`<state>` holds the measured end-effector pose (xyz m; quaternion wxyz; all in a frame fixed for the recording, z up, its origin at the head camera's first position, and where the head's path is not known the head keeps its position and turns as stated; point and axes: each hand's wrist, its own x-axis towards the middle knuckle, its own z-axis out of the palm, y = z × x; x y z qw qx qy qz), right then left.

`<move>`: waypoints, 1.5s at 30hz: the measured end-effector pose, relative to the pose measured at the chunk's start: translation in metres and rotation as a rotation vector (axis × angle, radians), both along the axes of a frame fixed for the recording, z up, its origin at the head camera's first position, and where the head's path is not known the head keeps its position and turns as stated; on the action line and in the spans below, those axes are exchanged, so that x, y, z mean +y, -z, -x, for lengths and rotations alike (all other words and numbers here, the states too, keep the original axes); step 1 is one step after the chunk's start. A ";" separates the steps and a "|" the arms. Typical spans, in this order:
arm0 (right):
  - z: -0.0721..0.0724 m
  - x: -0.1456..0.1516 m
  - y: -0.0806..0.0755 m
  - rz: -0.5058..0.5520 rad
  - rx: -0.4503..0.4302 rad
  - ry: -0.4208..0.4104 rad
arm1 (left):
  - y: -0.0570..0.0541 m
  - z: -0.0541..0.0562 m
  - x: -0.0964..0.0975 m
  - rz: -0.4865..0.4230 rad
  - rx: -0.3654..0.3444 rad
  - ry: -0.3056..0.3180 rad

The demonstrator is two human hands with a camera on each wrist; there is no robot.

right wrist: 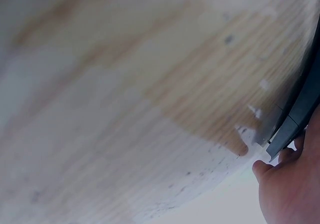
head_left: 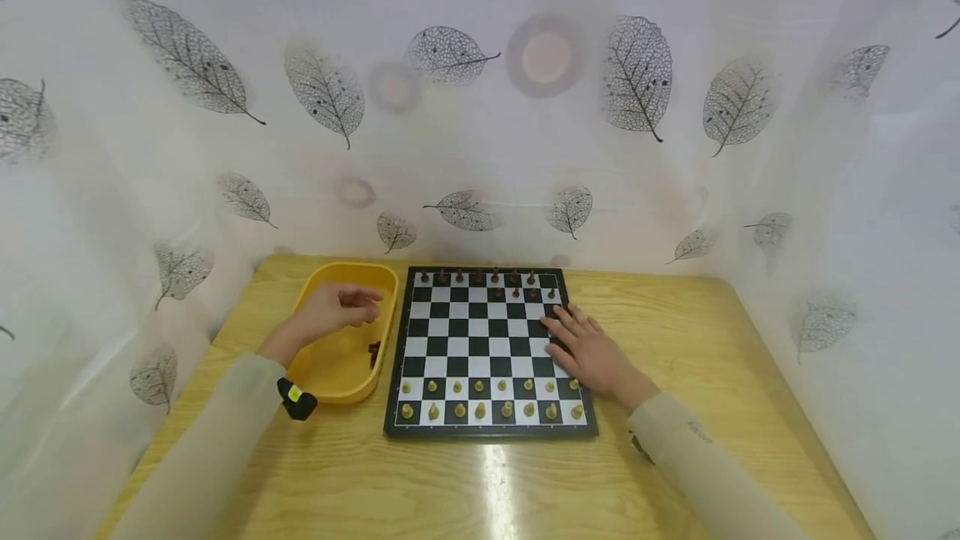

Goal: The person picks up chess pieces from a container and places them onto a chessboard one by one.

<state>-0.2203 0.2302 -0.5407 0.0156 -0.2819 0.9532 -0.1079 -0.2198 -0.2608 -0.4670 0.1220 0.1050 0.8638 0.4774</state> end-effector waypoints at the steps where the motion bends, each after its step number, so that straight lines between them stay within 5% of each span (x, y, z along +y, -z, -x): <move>1: 0.000 0.000 -0.001 0.001 -0.001 -0.001 | 0.003 -0.001 -0.002 -0.005 -0.006 0.008; 23: -0.001 -0.001 -0.003 0.000 -0.007 0.000 | 0.029 -0.010 -0.005 0.133 -0.134 0.062; 45: 0.000 -0.001 -0.003 -0.018 -0.009 0.011 | 0.033 -0.010 0.003 0.263 0.008 0.140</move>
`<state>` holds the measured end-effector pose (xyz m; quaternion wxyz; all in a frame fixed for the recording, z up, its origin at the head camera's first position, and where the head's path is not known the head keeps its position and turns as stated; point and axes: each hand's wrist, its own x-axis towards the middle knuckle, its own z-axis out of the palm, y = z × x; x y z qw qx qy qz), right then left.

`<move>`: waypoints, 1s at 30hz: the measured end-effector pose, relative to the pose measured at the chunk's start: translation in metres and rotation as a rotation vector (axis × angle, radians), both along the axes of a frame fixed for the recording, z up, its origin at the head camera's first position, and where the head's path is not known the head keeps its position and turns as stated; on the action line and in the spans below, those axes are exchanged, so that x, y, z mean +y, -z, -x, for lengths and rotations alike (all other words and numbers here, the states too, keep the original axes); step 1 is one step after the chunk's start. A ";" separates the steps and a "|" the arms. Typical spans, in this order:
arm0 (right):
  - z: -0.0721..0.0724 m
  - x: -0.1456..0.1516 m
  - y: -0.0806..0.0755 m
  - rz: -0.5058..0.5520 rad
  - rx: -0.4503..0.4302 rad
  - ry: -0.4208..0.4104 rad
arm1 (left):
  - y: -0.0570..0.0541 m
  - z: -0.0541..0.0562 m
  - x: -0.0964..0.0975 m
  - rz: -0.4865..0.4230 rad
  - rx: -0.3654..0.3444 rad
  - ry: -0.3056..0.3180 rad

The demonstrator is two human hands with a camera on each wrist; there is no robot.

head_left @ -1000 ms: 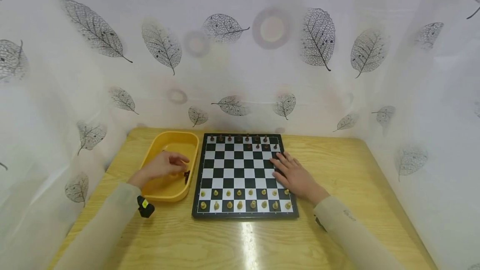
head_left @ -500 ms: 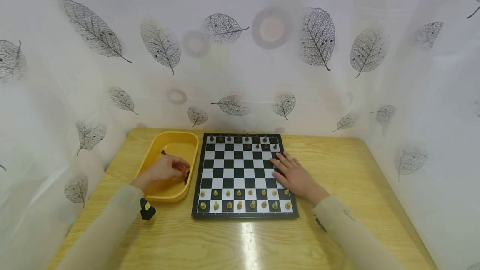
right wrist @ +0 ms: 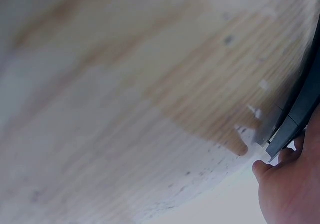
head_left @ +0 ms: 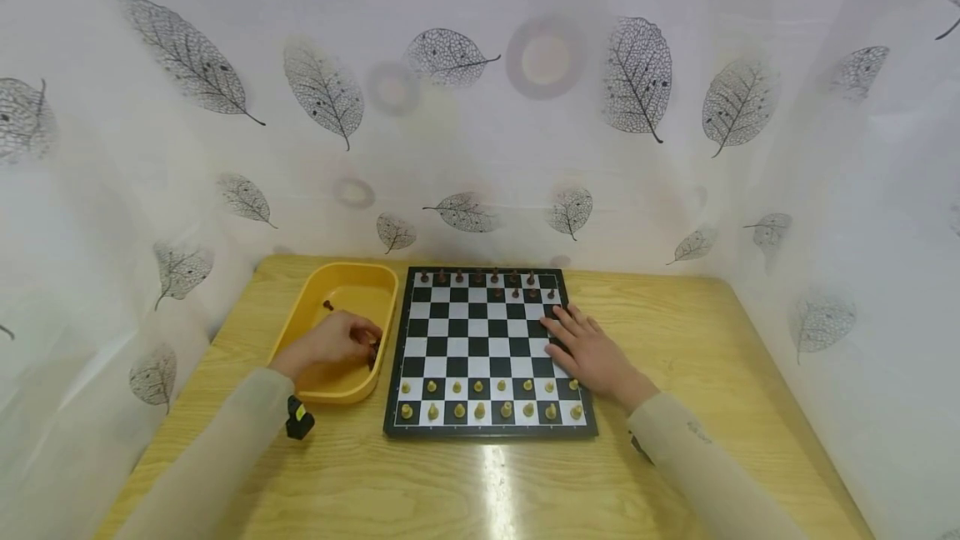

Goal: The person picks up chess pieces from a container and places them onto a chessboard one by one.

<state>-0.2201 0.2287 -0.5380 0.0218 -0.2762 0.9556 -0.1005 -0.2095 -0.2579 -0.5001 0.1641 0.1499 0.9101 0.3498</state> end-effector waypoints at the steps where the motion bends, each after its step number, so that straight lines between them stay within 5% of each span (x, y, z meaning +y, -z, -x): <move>1: 0.000 0.000 0.000 -0.003 -0.001 0.002 | 0.000 0.000 0.000 0.003 0.004 0.003; 21: -0.002 0.000 0.000 0.006 -0.003 0.002 | 0.004 0.004 0.001 0.044 -0.017 -0.036; 30: -0.001 0.000 0.000 0.013 0.004 0.001 | 0.001 0.003 0.000 0.063 0.030 -0.034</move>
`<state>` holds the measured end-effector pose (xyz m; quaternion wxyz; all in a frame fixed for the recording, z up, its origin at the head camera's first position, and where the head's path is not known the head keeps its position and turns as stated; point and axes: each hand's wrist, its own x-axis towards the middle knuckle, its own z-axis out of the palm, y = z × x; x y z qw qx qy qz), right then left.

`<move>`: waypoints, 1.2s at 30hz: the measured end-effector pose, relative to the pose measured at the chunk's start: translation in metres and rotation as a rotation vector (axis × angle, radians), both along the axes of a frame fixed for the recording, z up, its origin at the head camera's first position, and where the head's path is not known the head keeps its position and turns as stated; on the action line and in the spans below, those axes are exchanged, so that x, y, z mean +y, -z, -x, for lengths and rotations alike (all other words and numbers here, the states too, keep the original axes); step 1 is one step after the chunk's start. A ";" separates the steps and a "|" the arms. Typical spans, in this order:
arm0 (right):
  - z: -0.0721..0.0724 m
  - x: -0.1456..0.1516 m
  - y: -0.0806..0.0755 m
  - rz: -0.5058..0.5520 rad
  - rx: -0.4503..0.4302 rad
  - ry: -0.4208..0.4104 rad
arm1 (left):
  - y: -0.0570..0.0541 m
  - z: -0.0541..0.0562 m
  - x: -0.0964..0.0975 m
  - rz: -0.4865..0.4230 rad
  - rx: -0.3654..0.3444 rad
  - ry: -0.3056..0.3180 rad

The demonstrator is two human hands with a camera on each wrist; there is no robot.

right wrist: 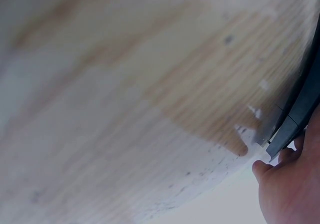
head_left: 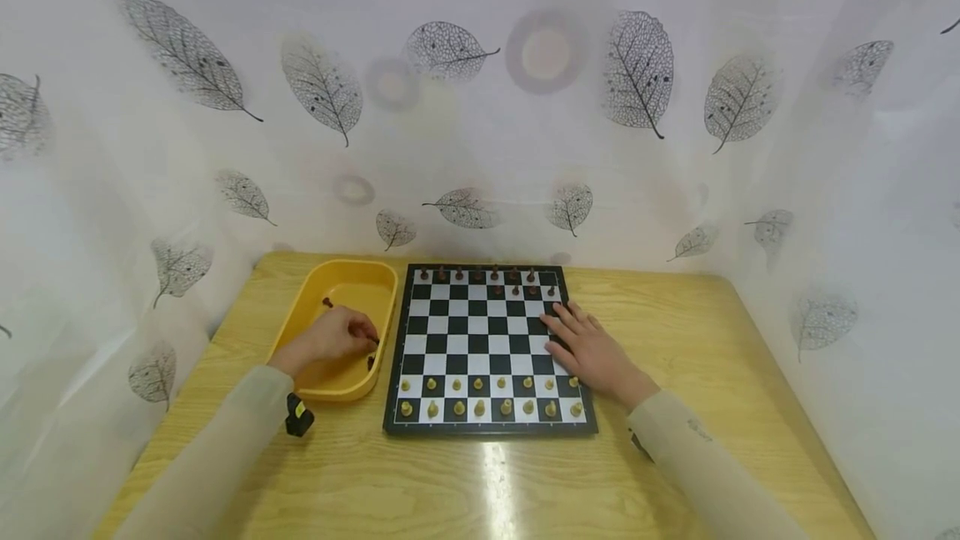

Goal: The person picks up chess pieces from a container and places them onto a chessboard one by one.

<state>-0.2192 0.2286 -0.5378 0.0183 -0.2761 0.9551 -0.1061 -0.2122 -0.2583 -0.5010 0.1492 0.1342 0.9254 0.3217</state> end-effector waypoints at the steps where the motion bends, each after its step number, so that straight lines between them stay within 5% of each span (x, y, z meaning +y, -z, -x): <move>1: 0.000 0.000 0.000 -0.002 0.002 -0.001 | 0.000 0.000 -0.001 0.001 0.005 -0.007; 13: -0.001 0.000 -0.002 -0.005 -0.016 0.006 | -0.006 0.001 -0.008 -0.047 0.045 -0.106; 20: -0.001 0.000 -0.002 -0.005 -0.009 0.001 | -0.011 0.001 -0.008 -0.046 0.146 -0.138; 36: 0.000 0.001 -0.002 -0.011 -0.011 -0.010 | -0.028 0.002 0.000 -0.130 0.118 -0.223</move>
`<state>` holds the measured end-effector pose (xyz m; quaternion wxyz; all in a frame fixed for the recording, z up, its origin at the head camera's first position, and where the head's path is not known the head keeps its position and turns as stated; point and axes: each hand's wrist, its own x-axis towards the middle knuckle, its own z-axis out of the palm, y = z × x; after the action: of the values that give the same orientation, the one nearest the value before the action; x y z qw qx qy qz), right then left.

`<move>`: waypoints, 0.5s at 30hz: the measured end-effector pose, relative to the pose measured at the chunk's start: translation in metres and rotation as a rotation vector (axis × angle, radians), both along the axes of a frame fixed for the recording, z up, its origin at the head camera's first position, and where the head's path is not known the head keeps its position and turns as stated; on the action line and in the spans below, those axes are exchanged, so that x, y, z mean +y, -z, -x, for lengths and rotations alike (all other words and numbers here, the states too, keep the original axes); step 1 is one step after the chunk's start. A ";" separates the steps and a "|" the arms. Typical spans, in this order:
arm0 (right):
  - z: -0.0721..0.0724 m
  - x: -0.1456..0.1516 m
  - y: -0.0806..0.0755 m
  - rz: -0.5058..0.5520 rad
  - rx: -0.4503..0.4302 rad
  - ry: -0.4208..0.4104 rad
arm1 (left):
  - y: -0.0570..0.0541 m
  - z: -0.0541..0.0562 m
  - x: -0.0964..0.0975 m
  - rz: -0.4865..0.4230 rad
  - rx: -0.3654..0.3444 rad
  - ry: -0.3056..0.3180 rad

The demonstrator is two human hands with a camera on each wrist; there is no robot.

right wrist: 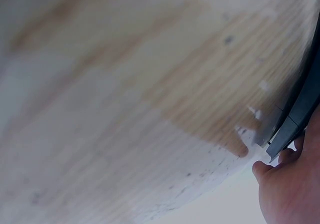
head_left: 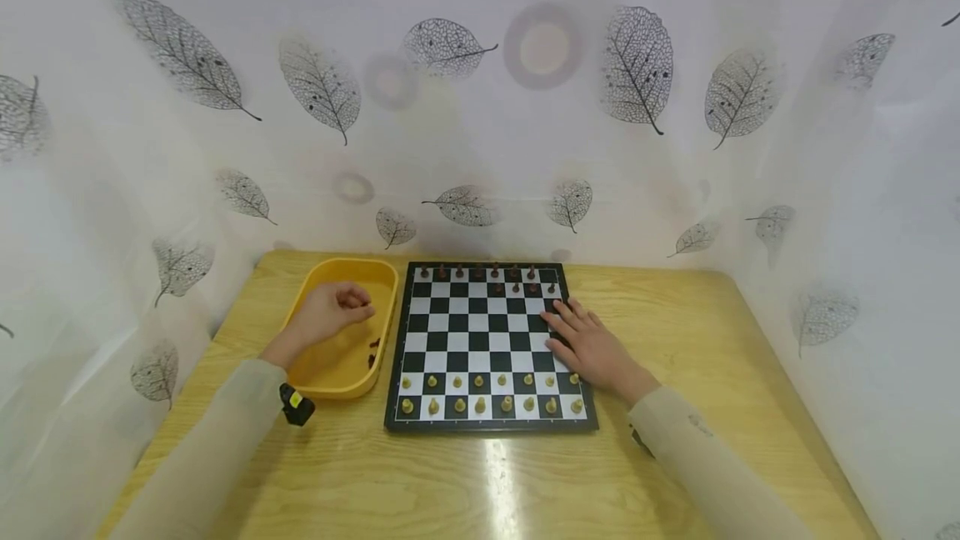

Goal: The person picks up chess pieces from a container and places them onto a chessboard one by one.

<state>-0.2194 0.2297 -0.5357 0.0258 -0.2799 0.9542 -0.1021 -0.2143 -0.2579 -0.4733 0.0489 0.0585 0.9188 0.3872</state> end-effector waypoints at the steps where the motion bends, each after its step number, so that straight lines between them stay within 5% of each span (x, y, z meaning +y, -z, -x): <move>1: 0.000 0.000 0.000 -0.001 0.001 0.000 | -0.001 0.000 0.000 -0.010 -0.005 -0.004; 9: 0.000 -0.001 -0.002 0.000 -0.006 0.004 | -0.002 0.003 0.004 -0.122 -0.021 -0.026; 15: 0.000 -0.001 -0.001 0.003 -0.015 0.007 | -0.008 0.005 0.009 -0.116 0.025 -0.032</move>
<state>-0.2196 0.2288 -0.5348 0.0323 -0.2760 0.9548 -0.1055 -0.2196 -0.2487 -0.4655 0.0275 0.0513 0.8961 0.4400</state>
